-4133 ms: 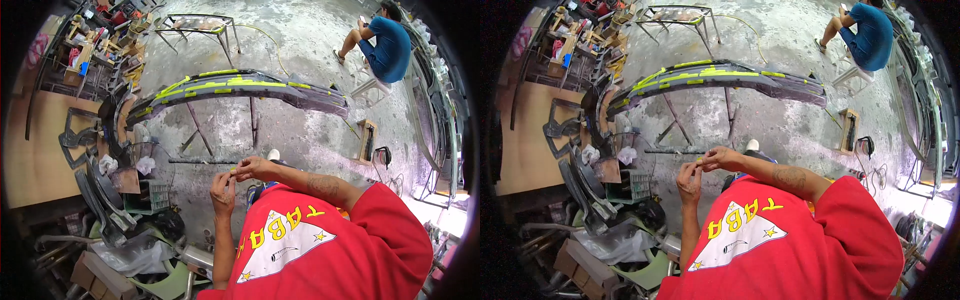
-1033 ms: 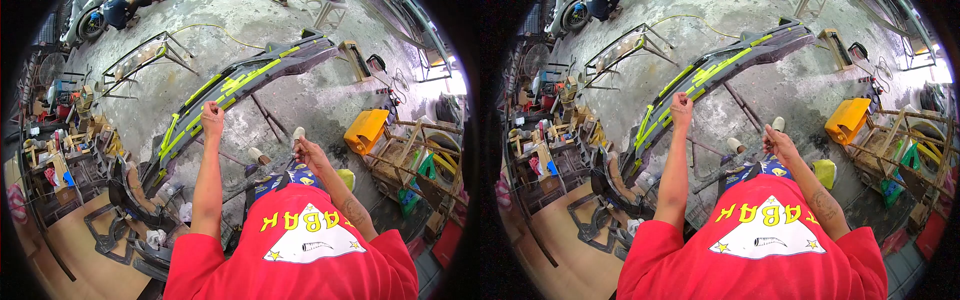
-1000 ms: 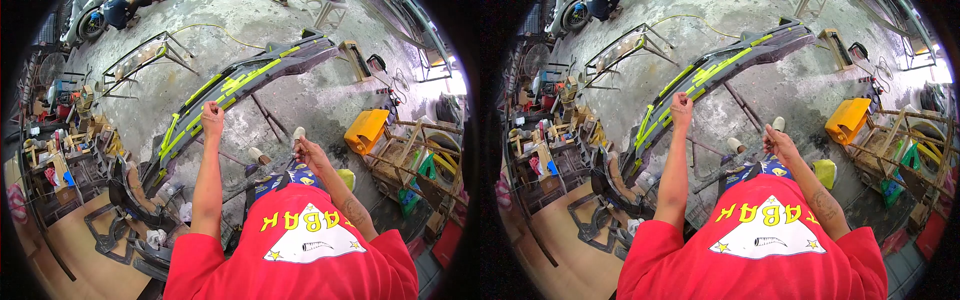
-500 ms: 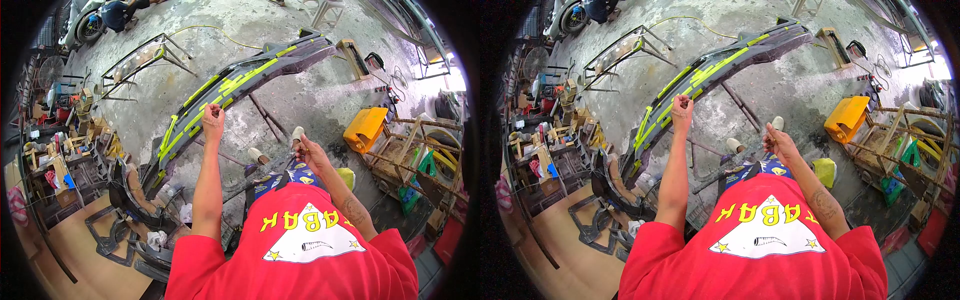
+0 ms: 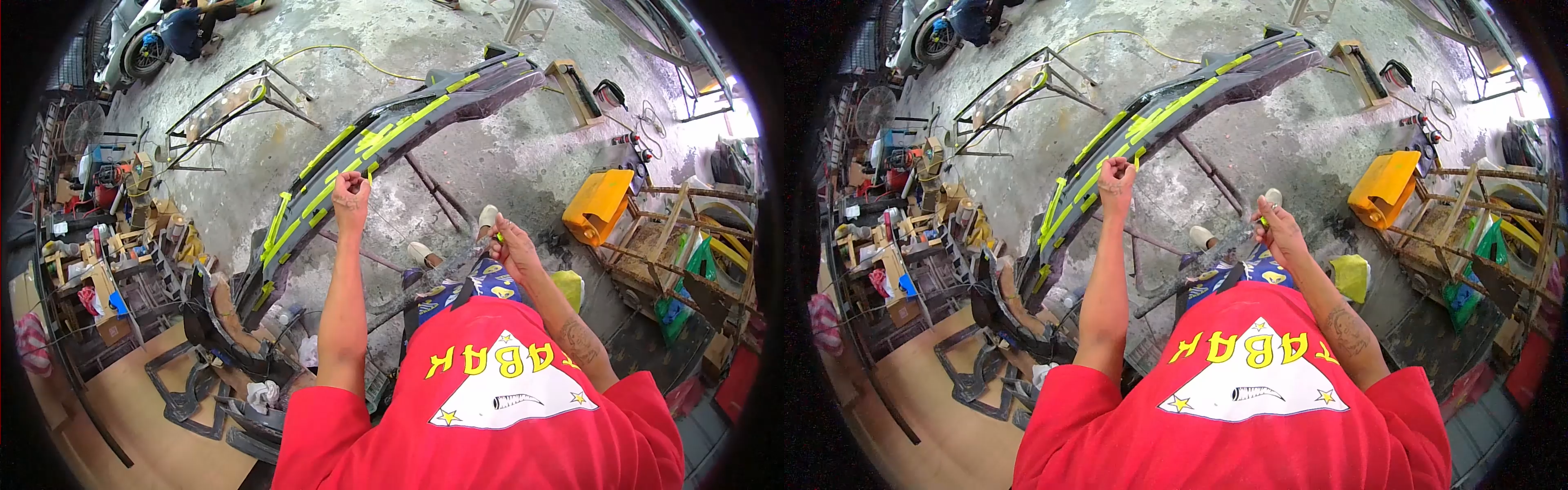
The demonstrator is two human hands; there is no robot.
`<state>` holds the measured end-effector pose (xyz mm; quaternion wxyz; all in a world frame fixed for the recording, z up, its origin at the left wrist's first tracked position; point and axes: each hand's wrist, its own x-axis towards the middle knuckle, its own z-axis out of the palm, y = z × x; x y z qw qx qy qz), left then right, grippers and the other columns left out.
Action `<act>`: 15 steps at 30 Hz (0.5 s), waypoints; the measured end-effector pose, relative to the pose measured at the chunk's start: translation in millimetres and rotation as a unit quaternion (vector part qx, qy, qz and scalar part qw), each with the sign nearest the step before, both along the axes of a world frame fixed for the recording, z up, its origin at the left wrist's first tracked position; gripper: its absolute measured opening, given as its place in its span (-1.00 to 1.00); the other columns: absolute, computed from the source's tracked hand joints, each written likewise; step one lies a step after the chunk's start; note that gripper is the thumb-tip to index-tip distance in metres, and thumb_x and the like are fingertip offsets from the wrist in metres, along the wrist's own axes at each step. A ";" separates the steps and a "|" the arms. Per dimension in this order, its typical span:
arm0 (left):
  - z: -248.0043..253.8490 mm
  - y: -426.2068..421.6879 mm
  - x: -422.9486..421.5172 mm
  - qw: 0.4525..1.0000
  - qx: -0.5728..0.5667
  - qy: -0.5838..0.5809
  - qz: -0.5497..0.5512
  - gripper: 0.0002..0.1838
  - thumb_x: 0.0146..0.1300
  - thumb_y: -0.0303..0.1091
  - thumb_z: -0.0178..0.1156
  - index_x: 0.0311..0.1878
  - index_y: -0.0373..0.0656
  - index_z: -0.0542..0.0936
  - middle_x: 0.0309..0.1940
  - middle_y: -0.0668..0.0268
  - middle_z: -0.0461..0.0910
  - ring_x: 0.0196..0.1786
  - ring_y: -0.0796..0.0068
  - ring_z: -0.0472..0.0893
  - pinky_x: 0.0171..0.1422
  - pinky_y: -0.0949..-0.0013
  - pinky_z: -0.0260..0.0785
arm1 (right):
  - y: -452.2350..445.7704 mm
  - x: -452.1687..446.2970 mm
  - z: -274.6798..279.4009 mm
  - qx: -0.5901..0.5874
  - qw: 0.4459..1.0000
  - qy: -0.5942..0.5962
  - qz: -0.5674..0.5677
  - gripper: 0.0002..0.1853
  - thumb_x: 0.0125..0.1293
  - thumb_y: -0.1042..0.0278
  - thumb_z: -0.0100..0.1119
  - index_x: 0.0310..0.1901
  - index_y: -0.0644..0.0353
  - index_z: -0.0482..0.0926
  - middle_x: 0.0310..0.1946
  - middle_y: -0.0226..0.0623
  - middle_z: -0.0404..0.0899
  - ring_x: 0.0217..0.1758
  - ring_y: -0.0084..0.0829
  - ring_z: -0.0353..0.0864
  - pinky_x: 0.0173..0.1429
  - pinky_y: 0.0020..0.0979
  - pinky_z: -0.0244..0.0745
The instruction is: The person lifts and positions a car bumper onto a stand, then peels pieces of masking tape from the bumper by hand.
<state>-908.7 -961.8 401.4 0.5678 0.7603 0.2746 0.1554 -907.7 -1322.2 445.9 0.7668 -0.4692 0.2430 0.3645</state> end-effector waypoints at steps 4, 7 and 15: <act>2.1 -1.6 0.0 1.000 -0.010 -0.013 -0.002 -0.75 0.20 -0.44 0.31 -0.13 -0.34 0.53 -0.38 0.38 0.58 -0.39 0.68 0.46 -0.26 0.54 0.36 | 3.5 -2.5 -1.9 0.004 1.000 -0.029 -0.010 -0.73 0.40 0.06 0.30 -0.25 0.04 0.50 -0.35 -0.50 0.50 -0.43 -0.64 0.46 -0.34 -0.53 0.43; 2.0 -4.6 -0.1 0.999 -0.037 -0.018 -0.004 -0.75 0.20 -0.42 0.33 -0.13 -0.34 0.54 -0.38 0.38 0.58 -0.38 0.68 0.46 -0.26 0.55 0.35 | 3.8 -2.6 -4.6 -0.002 1.000 -0.028 -0.006 -0.74 0.40 0.07 0.30 -0.25 0.05 0.51 -0.35 -0.51 0.50 -0.42 -0.66 0.45 -0.35 -0.54 0.41; 17.5 -16.1 -9.8 0.998 -0.055 -0.018 -0.007 -0.76 0.22 -0.45 0.31 -0.09 -0.30 0.53 -0.35 0.40 0.56 -0.39 0.71 0.39 -0.29 0.56 0.30 | 6.8 3.2 -0.7 -0.003 1.000 -0.019 0.001 -0.67 0.42 -0.03 0.26 -0.29 0.06 0.49 -0.41 -0.49 0.45 -0.55 -0.65 0.33 -0.46 -0.53 0.32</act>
